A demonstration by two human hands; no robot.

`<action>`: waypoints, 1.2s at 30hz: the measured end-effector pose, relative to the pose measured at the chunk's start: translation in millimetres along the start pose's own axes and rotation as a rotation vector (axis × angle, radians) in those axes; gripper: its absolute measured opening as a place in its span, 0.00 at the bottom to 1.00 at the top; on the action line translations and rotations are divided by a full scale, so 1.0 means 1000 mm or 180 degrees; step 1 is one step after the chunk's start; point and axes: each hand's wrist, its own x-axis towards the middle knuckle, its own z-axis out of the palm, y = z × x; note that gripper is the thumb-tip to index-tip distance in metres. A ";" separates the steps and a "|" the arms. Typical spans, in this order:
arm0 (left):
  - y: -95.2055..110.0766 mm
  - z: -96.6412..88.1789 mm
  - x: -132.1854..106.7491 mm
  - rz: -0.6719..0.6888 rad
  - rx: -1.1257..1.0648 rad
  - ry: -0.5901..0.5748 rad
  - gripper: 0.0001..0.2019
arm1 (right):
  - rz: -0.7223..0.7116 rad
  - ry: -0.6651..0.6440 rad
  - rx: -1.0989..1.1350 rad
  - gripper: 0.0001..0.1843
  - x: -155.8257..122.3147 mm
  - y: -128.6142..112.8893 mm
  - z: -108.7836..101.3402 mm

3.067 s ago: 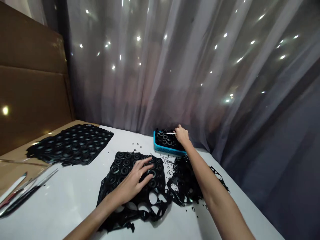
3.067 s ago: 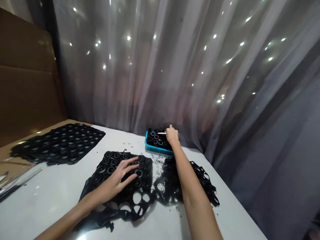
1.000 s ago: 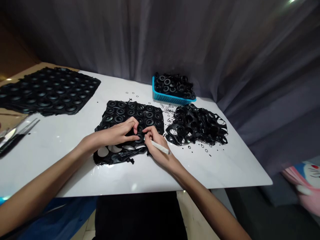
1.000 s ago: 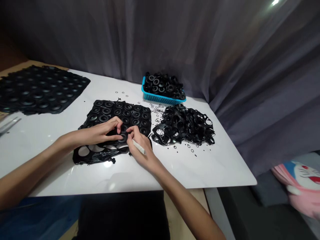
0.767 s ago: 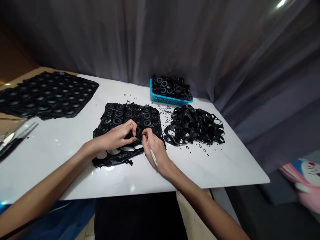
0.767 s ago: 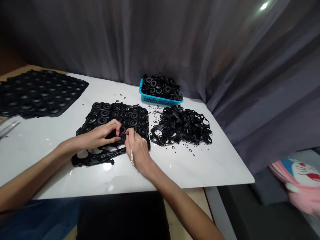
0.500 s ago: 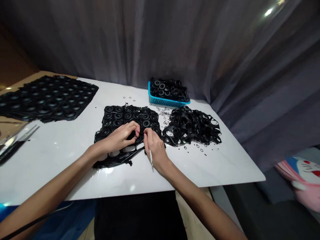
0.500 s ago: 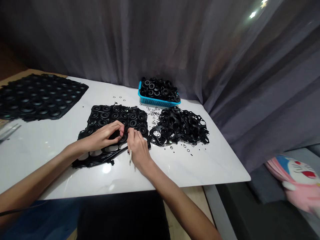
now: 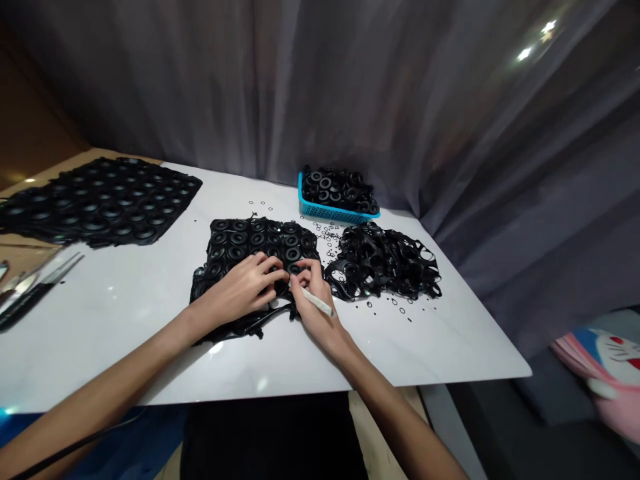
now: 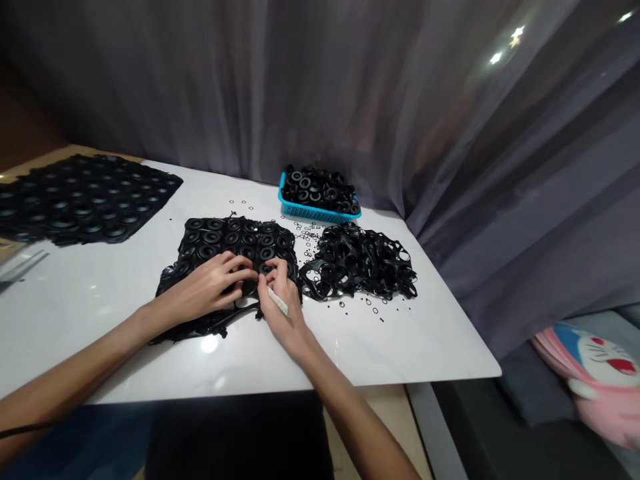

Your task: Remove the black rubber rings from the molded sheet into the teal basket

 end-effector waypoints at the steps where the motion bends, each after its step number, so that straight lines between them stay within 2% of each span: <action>1: 0.000 0.000 0.000 0.0061 0.0132 0.0004 0.13 | -0.0001 -0.0003 -0.0003 0.11 0.000 0.000 0.000; 9: -0.001 0.000 0.003 0.0356 0.0486 -0.0101 0.13 | -0.0122 0.0088 -0.0102 0.13 0.000 0.005 0.001; 13: -0.004 0.003 0.006 0.0364 0.0390 -0.0168 0.13 | -0.0367 0.0098 -0.0268 0.11 -0.002 0.006 0.002; 23: -0.009 0.008 0.008 0.0319 0.0174 -0.0305 0.13 | -0.0746 0.0154 -0.0693 0.13 0.001 0.010 0.011; 28: -0.014 0.008 0.005 0.0243 -0.0400 -0.0242 0.14 | -0.0715 0.0121 -0.0740 0.13 0.001 0.008 0.010; 32: -0.013 0.003 0.005 0.0266 -0.0549 -0.0226 0.12 | -0.0660 0.0137 -0.0591 0.13 0.003 0.008 0.007; 36: -0.010 -0.004 0.006 0.0245 -0.0665 -0.0225 0.11 | -0.0234 0.0177 -0.0223 0.09 0.009 0.012 0.003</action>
